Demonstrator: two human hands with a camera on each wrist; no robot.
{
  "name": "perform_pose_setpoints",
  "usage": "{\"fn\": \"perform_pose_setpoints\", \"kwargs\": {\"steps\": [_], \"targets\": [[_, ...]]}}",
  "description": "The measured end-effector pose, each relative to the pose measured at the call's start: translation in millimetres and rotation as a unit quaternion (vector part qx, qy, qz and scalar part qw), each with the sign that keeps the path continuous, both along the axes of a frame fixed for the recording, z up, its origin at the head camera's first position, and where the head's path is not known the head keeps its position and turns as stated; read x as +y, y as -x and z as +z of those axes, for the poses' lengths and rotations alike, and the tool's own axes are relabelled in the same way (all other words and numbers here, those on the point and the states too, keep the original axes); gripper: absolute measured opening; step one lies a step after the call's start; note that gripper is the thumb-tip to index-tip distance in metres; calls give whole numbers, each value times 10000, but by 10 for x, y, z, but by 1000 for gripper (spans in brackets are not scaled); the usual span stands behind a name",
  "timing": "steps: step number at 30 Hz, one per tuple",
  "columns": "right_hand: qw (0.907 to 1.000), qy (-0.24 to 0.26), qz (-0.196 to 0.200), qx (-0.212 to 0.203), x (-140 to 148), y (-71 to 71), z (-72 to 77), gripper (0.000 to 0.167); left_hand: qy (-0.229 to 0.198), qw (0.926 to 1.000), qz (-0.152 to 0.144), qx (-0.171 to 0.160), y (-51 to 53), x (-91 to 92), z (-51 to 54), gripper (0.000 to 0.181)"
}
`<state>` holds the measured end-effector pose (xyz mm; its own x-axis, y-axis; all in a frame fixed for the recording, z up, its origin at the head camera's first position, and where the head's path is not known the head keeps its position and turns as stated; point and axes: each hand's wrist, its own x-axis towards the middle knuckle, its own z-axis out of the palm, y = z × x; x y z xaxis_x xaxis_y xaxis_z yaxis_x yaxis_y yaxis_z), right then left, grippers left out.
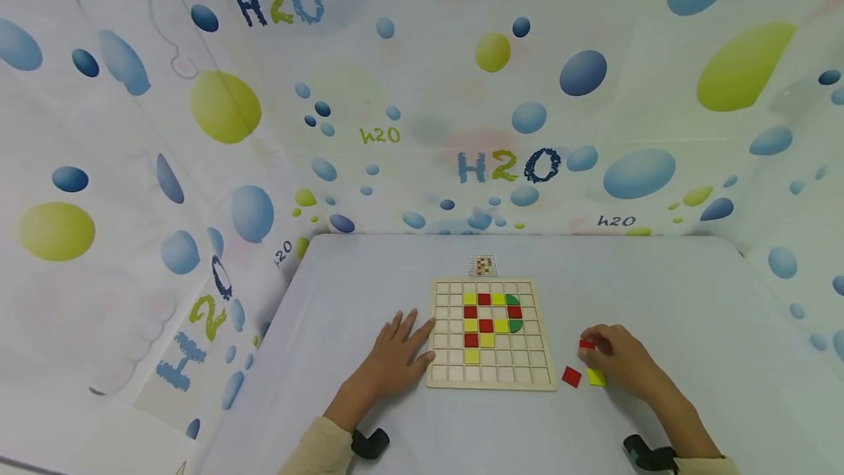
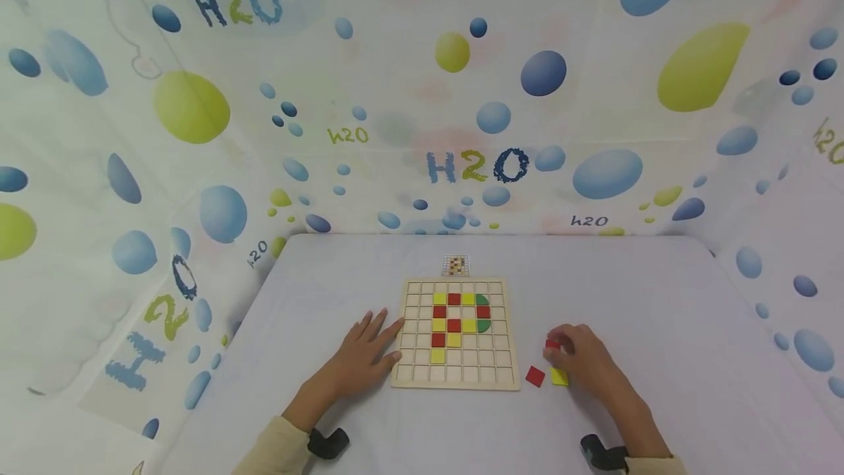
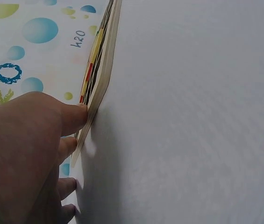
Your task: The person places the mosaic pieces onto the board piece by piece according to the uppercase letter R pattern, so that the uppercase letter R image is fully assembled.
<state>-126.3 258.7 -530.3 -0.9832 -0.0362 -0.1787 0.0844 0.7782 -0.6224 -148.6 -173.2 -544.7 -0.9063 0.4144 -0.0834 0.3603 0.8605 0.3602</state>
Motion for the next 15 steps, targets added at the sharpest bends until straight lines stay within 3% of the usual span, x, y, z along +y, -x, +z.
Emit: {"fn": "perform_pose_setpoints", "kwargs": {"steps": [4, 15], "targets": [[10000, -11, 4, -36, -3, -3, -11, 40, 12, 10000, -42, 1, 2, 1, 1, 64], [9982, 17, 271, 536, -151, 12, -95, 33, 121, 9999, -7, 39, 7, 6, 9, 63]]}}
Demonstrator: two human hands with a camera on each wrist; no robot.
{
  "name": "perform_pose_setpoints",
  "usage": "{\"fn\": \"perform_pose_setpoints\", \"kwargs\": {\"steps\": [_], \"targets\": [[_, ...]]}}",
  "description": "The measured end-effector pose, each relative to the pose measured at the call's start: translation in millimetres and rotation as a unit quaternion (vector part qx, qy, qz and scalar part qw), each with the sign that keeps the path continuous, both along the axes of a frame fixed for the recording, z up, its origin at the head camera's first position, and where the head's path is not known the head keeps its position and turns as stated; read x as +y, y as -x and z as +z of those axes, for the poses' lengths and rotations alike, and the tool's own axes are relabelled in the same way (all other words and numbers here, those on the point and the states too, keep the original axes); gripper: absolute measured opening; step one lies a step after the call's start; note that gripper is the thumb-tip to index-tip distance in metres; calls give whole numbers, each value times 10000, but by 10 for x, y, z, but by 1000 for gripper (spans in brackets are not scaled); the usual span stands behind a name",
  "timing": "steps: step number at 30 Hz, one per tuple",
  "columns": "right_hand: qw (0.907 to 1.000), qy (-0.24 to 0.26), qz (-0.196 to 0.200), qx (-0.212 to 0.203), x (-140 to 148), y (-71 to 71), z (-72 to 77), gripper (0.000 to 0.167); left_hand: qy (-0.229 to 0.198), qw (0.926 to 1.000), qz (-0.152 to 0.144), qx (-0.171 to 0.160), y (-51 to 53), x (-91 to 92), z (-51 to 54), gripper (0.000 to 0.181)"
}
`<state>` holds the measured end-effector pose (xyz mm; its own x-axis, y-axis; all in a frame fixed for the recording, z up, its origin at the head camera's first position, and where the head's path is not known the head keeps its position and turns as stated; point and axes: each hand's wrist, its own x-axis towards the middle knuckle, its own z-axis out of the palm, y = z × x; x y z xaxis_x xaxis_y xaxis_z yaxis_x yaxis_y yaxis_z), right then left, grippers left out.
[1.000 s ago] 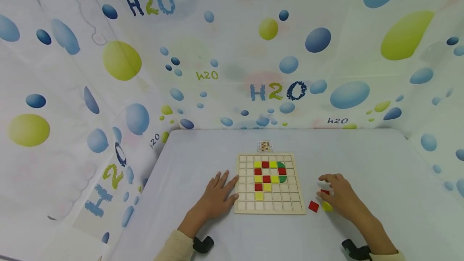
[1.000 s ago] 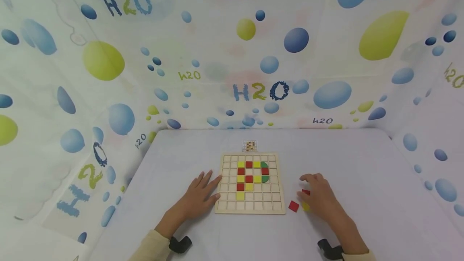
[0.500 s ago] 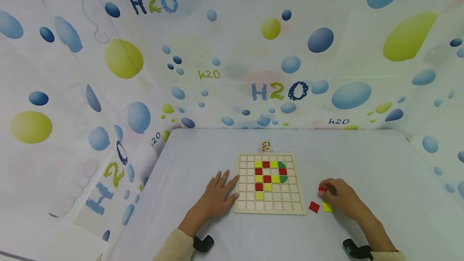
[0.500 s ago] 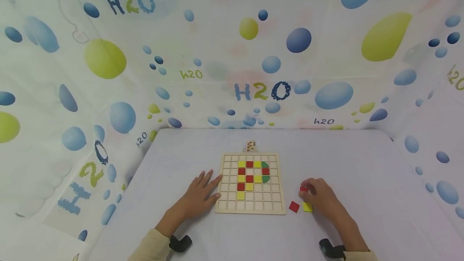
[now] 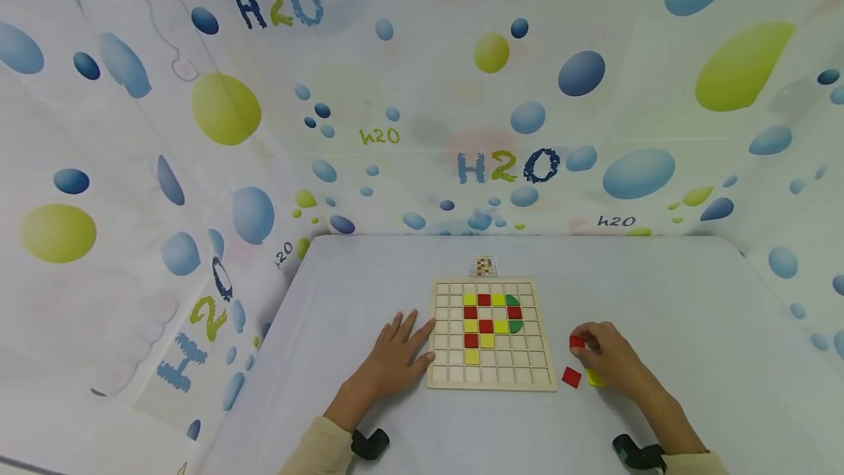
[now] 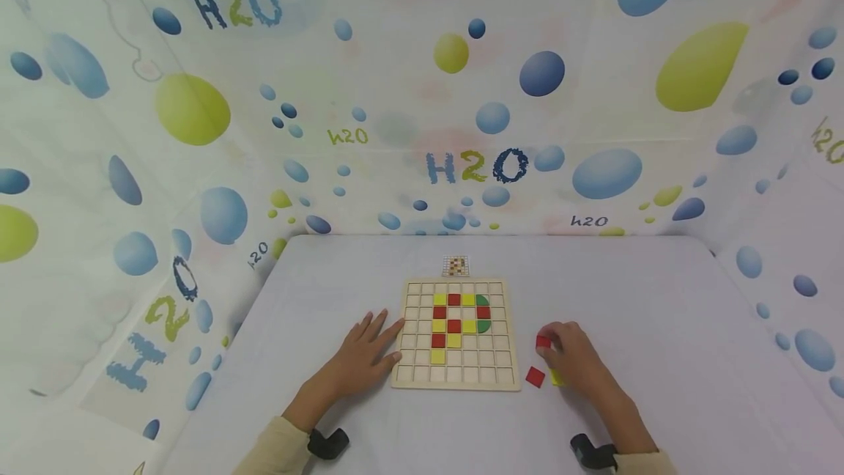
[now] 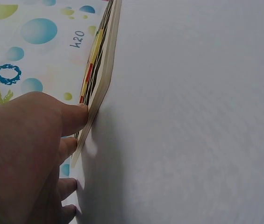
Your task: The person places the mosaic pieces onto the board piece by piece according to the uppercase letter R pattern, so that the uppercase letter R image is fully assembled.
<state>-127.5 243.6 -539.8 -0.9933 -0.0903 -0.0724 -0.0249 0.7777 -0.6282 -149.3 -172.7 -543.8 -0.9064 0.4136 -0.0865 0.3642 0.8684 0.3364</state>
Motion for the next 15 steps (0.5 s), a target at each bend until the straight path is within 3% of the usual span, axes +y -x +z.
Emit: {"fn": "perform_pose_setpoints", "kwargs": {"steps": [8, 15], "targets": [[9999, 63, -76, 40, -183, 23, 21, 34, -36, 10000, -6, -26, -7, -8, 8, 63], [9995, 297, 50, -62, -623, 32, 76, 33, -47, 10000, -18, -8, -12, -13, 11, 63]]}}
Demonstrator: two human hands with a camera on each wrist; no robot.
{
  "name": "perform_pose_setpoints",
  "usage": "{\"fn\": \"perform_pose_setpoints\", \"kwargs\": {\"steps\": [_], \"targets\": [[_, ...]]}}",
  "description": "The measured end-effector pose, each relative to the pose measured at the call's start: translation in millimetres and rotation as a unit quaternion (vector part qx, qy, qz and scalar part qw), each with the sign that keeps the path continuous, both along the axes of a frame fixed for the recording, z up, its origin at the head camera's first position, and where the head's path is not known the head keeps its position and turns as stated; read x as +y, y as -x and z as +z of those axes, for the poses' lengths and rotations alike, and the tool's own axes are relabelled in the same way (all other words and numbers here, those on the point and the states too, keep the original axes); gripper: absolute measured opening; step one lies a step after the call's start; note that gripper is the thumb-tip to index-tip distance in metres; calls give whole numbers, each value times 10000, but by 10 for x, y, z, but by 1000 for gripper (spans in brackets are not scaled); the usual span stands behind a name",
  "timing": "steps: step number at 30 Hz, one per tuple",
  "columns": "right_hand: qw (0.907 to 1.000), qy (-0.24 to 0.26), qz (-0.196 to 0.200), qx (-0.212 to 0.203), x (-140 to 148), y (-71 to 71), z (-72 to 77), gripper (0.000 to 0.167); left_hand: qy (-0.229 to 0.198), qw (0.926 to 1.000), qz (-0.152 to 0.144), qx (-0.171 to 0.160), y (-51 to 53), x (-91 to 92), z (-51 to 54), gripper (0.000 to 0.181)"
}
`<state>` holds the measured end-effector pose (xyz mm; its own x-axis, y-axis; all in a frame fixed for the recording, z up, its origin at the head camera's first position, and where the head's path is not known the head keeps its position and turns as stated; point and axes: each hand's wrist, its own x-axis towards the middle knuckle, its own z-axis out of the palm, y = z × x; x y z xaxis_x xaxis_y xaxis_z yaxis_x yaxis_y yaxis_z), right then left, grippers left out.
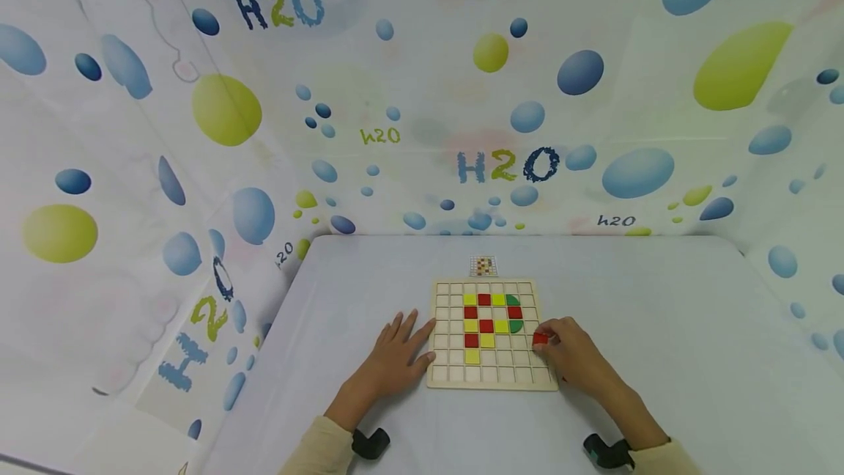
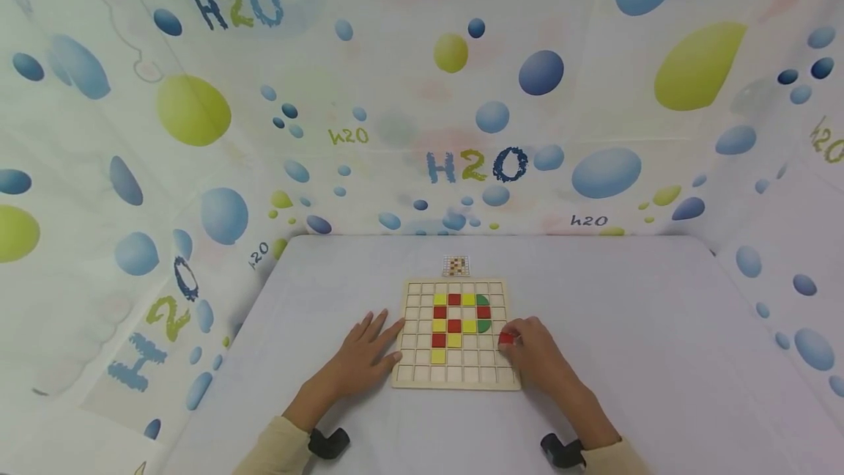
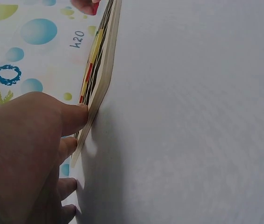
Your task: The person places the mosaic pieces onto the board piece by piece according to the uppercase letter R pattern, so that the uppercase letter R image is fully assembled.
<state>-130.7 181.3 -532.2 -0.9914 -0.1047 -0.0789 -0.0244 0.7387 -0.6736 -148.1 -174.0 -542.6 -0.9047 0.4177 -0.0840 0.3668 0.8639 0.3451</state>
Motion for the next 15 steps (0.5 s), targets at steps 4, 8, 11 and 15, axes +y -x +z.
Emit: {"fn": "perform_pose_setpoints", "kwargs": {"steps": [4, 8, 11, 15], "targets": [[9996, -128, 222, 142, -264, 7, -18, 27, -41, 10000, -18, -21, -1, -8, 14, 63], [9984, -295, 402, 265, -439, 8, -24, 28, -72, 10000, -45, -22, -1, -17, 23, 63], [9970, -396, 567, 357, -515, 3, -17, 24, -79, 9999, -58, -29, -1, -22, 20, 63], [9953, -502, 690, 467, -577, -19, -23, 19, -27, 10000, -61, -24, 0, -32, -3, 63]]}}
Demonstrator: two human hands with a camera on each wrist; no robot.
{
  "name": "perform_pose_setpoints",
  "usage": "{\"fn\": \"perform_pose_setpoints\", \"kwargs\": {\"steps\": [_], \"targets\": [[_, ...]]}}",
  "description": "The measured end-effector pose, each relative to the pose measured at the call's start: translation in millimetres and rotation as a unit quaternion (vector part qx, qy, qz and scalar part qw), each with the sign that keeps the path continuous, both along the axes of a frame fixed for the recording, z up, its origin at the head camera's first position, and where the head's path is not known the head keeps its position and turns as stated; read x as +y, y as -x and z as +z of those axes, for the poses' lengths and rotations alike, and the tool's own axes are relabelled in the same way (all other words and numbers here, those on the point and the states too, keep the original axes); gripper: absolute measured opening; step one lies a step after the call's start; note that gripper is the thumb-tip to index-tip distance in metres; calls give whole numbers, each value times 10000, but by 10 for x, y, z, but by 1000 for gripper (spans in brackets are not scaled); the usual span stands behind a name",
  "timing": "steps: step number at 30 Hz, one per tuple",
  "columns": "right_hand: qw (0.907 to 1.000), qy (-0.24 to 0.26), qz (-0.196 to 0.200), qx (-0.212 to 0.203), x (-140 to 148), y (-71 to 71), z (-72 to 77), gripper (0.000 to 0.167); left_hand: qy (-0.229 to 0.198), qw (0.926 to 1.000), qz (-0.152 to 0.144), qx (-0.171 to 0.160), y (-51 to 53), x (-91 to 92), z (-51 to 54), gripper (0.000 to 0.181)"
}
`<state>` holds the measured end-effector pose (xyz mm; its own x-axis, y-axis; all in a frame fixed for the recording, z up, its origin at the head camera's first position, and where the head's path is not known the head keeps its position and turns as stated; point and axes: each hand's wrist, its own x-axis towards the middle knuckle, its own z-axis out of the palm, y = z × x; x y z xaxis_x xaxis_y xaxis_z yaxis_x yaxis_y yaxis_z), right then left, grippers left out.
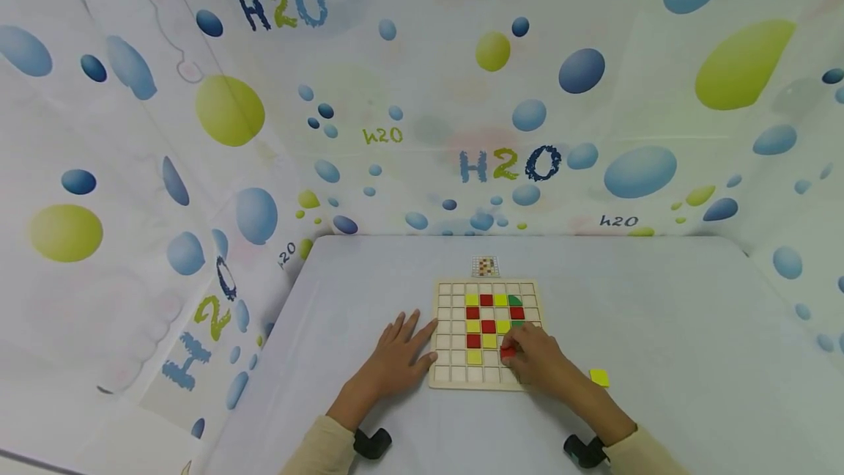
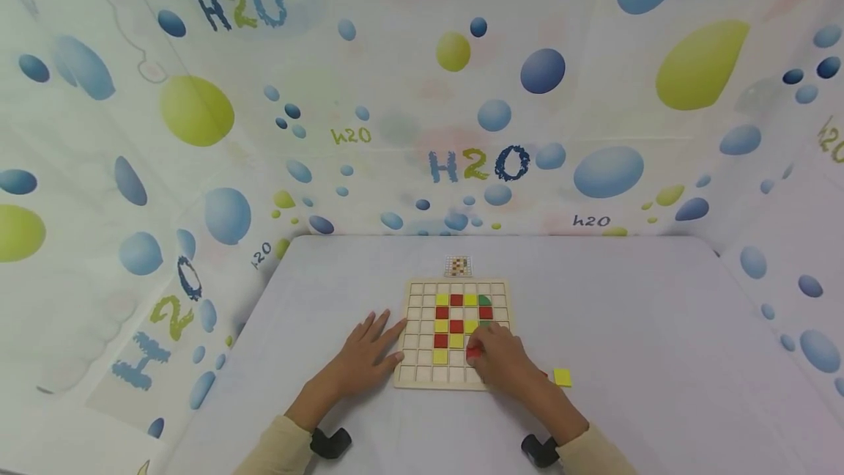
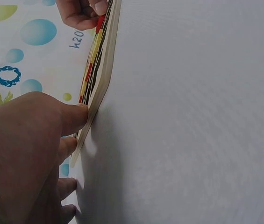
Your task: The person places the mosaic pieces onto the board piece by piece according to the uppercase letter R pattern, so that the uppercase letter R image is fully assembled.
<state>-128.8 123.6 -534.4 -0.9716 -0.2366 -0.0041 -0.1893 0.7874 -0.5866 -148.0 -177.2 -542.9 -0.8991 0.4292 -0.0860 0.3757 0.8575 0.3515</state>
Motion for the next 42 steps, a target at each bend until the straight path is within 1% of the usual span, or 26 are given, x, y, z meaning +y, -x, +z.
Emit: {"fn": "perform_pose_setpoints", "kwargs": {"steps": [5, 8, 11, 16, 22, 31, 33, 36, 38, 42], "targets": [[9999, 9, 86, -65, -14, -8, -26, 20, 59, 10000, 27, 20, 3, -2, -31, 64], [9995, 87, 221, -201, -2, -16, -16, 22, 39, 10000, 33, 4, 5, 2, -31, 64], [9990, 84, 360, -245, 12, -27, 15, 22, -10, 10000, 39, 22, 2, 8, -24, 64], [9992, -63, 357, -154, 35, -34, 50, 19, -23, 10000, 22, 67, -6, 14, -16, 64], [9991, -86, 376, -153, 71, -44, 64, 16, -101, 9999, -29, 31, -12, 17, 7, 64], [9984, -136, 541, 30, 83, -59, 67, 13, 49, 10000, 65, 27, -8, 25, 5, 64], [9989, -123, 447, -46, 112, -75, 97, 13, 27, 10000, 61, 46, -3, 25, 3, 64], [9995, -77, 176, -257, 229, -103, 139, 15, 35, 10000, 62, 60, 6, 25, -1, 64], [9992, -61, -26, -400, 364, -136, 163, 17, 52, 9999, 59, 80, 10, 26, -7, 64], [9986, -105, -128, -507, 717, -238, 195, 28, 88, 9999, 63, 69, 9, 25, -16, 65]]}}
